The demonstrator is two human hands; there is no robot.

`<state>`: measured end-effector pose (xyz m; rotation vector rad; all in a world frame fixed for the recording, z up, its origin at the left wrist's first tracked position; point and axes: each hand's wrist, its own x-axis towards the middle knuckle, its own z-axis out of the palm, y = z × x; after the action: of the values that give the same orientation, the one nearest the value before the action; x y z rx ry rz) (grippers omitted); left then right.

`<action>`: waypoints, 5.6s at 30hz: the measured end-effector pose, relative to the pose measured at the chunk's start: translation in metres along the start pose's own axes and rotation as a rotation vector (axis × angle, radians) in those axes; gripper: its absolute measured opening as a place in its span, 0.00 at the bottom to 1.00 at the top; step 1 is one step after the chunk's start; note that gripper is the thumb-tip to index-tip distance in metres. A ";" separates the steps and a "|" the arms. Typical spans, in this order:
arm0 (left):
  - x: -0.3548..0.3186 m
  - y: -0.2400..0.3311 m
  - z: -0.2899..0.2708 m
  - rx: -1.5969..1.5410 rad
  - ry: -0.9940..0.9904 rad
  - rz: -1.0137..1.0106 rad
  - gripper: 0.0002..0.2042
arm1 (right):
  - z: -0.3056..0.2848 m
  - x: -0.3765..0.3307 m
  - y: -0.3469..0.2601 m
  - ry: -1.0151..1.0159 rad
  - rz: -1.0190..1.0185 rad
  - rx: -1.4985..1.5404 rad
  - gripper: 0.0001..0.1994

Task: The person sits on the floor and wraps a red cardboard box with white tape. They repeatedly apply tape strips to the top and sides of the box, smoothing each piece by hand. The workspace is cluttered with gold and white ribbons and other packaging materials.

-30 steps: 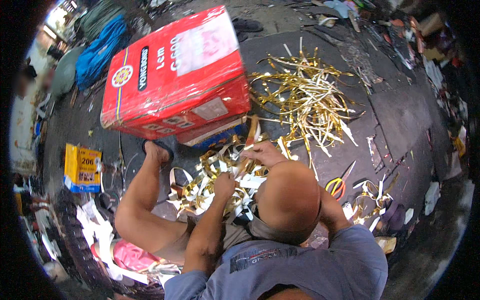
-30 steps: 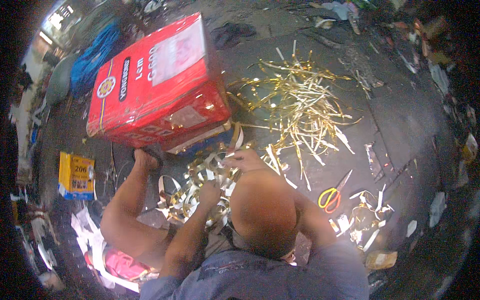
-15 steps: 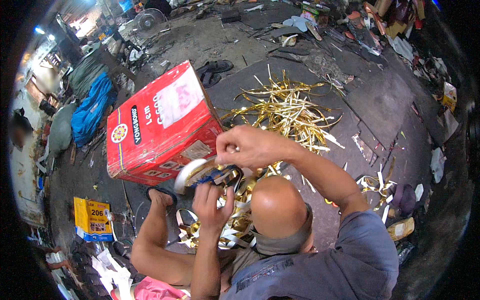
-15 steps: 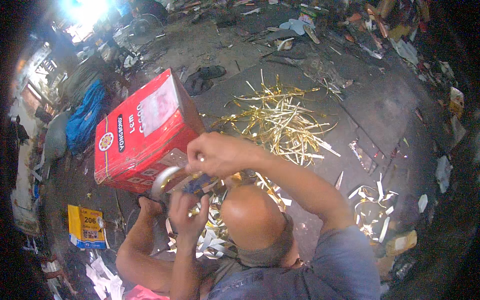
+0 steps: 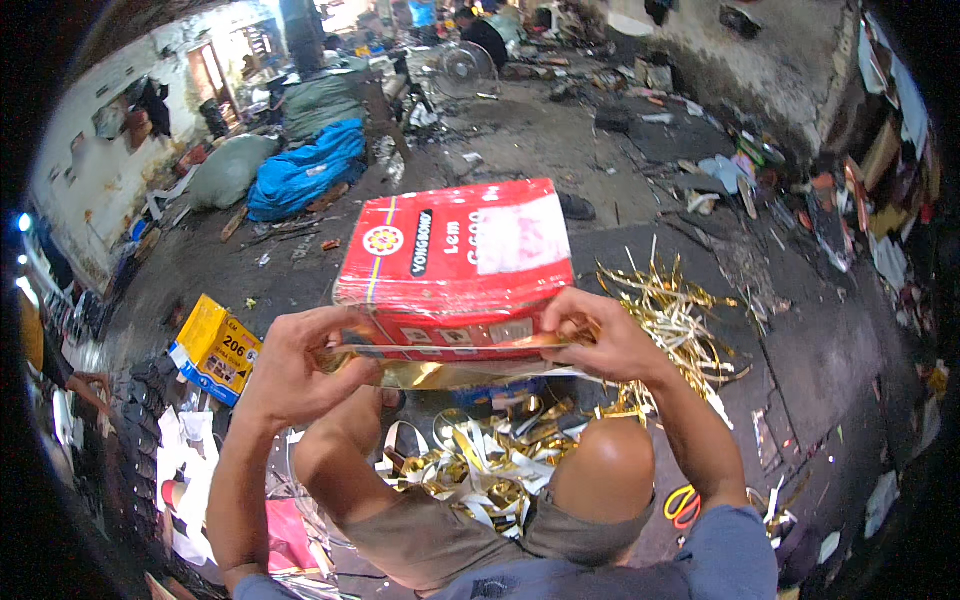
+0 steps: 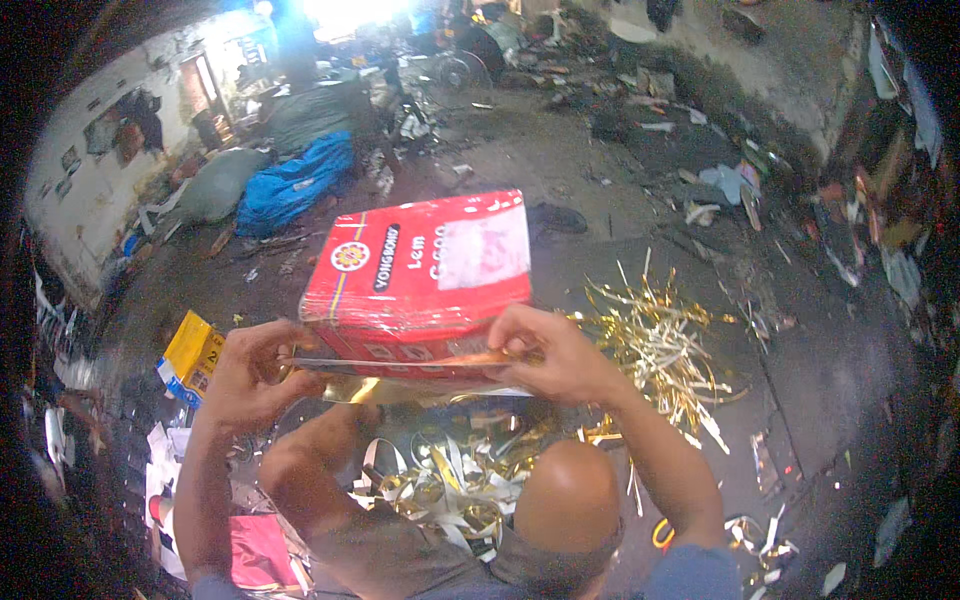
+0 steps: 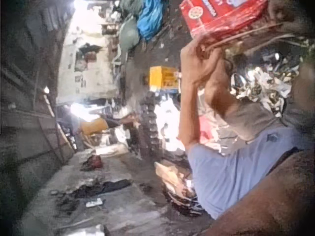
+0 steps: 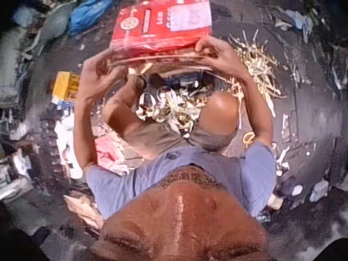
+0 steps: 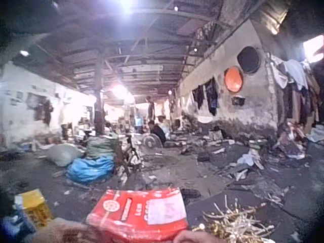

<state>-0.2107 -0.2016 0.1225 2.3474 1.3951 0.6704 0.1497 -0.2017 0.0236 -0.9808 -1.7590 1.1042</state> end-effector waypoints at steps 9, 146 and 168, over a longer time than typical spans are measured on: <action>-0.032 -0.093 0.031 0.497 -0.633 -0.227 0.12 | -0.068 -0.014 -0.075 0.051 0.078 -0.373 0.12; 0.234 0.001 0.222 -0.713 0.036 0.350 0.02 | -0.062 0.128 0.148 0.796 0.193 -0.348 0.16; 0.240 0.001 0.225 -0.679 0.134 0.378 0.03 | 0.052 -0.130 0.463 0.586 0.629 -0.955 0.13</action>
<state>0.0118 0.0013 -0.0110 2.0236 0.6047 1.2002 0.2342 -0.1898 -0.4523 -2.2692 -1.4626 0.1492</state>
